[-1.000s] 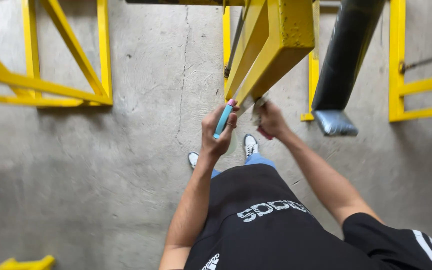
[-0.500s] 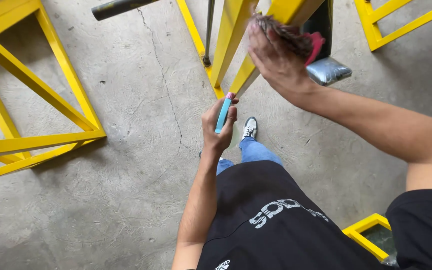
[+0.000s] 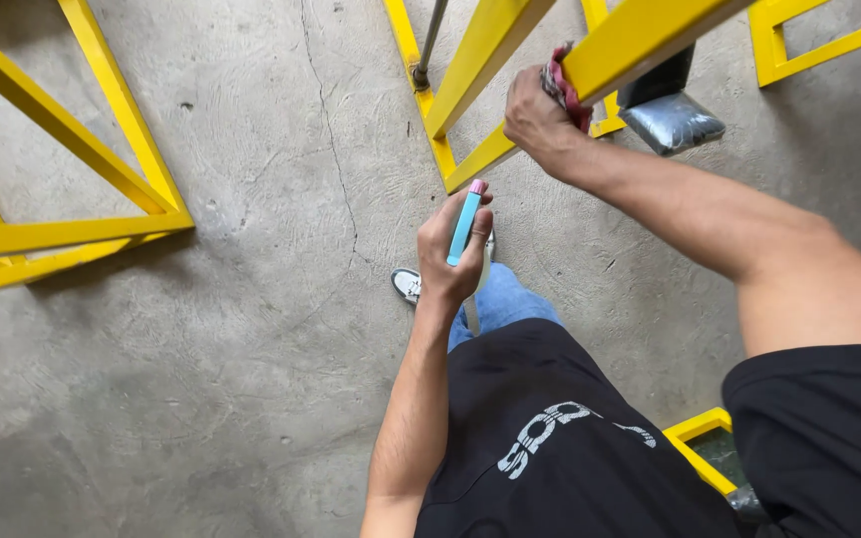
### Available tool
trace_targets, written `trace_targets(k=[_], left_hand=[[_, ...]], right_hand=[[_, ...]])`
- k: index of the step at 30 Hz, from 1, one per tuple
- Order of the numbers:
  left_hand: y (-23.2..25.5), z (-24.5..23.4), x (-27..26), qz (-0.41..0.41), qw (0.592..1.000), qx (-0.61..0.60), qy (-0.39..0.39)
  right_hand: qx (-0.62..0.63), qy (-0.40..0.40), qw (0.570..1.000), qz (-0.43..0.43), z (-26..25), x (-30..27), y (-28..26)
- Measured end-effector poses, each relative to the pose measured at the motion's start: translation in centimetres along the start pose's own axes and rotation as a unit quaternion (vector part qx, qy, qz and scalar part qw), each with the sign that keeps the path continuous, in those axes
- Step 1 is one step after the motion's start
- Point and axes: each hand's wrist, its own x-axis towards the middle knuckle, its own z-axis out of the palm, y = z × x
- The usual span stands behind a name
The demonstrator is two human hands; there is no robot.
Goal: Cleaning and wiping down yellow metal gym equipment with a spray bottle and a cloth.
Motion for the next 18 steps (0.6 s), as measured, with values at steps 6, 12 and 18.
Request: trace_targets(k=[6, 12, 18], left_hand=[[-3.0, -1.1, 0.0, -0.011, 0.999, 0.039, 0.02], [-9.0, -1.6, 0.1, -0.108, 0.993, 0.057, 0.003], [-15.1, -1.2, 0.3, -0.148, 0.988, 0.053, 0.004]], right_hand=[[0.067, 0.015, 0.997, -0.024, 3.5, 6.3, -8.4], [0.139, 0.01, 0.99, -0.021, 9.0, 15.0, -21.2], [0.148, 0.01, 0.989, -0.005, 11.0, 20.7, -29.0]])
